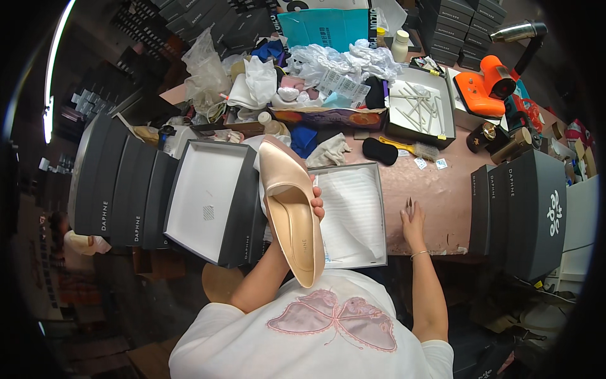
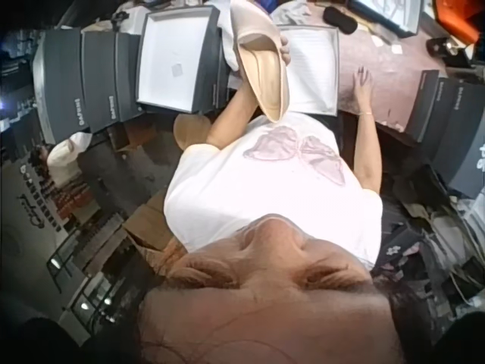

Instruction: The recorder is cleaning and packing high-heeled shoes into boxes with protective paper.

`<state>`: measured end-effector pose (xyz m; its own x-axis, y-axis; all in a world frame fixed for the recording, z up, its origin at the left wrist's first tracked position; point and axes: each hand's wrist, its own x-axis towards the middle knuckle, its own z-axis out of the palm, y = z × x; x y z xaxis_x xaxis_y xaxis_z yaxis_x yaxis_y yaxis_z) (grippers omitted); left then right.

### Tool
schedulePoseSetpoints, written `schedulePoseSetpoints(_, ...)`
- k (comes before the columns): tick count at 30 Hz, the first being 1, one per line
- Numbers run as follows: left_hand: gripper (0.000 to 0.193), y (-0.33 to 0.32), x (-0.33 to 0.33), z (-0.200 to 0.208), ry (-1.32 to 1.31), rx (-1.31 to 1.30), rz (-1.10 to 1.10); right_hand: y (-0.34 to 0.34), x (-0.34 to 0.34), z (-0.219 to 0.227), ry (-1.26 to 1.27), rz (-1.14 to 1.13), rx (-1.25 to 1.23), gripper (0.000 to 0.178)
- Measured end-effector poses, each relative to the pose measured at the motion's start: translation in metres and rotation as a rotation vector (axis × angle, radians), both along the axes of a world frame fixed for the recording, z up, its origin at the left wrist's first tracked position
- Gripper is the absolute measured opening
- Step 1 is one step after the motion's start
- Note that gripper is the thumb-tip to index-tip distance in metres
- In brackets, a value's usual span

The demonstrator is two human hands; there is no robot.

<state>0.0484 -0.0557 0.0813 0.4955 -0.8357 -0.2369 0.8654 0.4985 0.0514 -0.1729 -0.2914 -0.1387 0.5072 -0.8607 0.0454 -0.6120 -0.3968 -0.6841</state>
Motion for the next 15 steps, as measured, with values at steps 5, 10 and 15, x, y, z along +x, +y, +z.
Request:
schedulePoseSetpoints(5, 0.091, 0.003, -0.011, -0.012, -0.098, 0.404, -0.052, 0.073, 0.065, 0.202, -0.378, 0.502, 0.213, 0.029)
schedulePoseSetpoints(10, 0.082, 0.007, -0.058, -0.029, -0.019, 0.549, -0.192, 0.108, 0.124, 0.217, -0.110, 0.983, -0.432, 0.020)
schedulePoseSetpoints(15, 0.088, 0.042, -0.076, -0.045, 0.023, 0.466, -0.260, 0.123, 0.117, 0.200, -0.061, 1.133, -0.688, 0.009)
